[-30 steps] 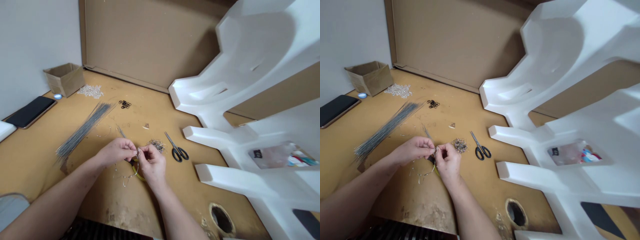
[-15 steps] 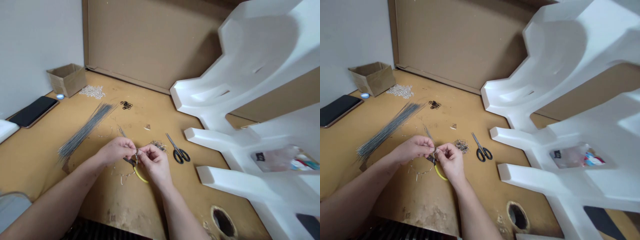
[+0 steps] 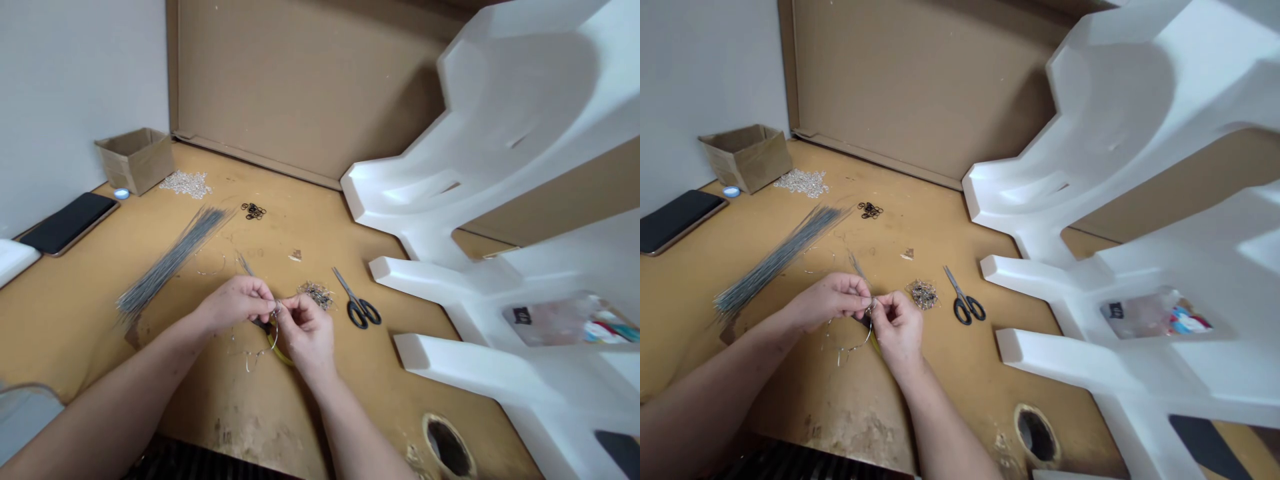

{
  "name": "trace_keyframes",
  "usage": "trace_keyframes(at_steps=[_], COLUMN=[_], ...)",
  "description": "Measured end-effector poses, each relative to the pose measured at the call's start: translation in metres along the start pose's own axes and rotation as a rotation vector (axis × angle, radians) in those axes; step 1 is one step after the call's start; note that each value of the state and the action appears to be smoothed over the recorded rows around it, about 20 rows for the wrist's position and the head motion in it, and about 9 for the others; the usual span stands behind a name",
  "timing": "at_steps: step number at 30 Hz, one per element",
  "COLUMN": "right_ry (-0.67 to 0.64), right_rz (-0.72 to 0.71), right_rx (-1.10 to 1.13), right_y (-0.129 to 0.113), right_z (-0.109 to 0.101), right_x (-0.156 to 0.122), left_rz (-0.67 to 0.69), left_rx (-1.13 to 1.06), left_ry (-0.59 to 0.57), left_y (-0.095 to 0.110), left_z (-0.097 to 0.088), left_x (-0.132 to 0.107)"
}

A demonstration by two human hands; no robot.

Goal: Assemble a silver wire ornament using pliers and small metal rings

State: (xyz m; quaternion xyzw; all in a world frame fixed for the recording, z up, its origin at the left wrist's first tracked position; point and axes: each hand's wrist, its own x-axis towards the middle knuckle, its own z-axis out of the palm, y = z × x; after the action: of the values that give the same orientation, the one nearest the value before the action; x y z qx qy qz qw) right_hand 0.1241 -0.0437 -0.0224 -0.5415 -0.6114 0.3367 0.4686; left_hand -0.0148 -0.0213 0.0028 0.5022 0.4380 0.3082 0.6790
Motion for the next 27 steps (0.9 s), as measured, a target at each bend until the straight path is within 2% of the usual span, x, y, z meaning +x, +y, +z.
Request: trace_keyframes(at_steps=[13,21,27], right_ry=[0.088,-0.066,0.019], right_rz=[-0.032,0.13,0.113], right_rx=[-0.076,0.152,0.174], right_y=[-0.002,-0.007,-0.005], right_z=[0.002,-0.003,-0.005], right_x=[0.0,0.006,0.01], left_rz=[0.008,0.001,0.017], left_rx=[-0.012,-0.01,-0.014], left_ry=[-0.012,0.025,0.095], left_y=[-0.005,0.0,-0.003], left_z=[0.0,-0.001,-0.005], left_x=[0.002,0.0,0.002])
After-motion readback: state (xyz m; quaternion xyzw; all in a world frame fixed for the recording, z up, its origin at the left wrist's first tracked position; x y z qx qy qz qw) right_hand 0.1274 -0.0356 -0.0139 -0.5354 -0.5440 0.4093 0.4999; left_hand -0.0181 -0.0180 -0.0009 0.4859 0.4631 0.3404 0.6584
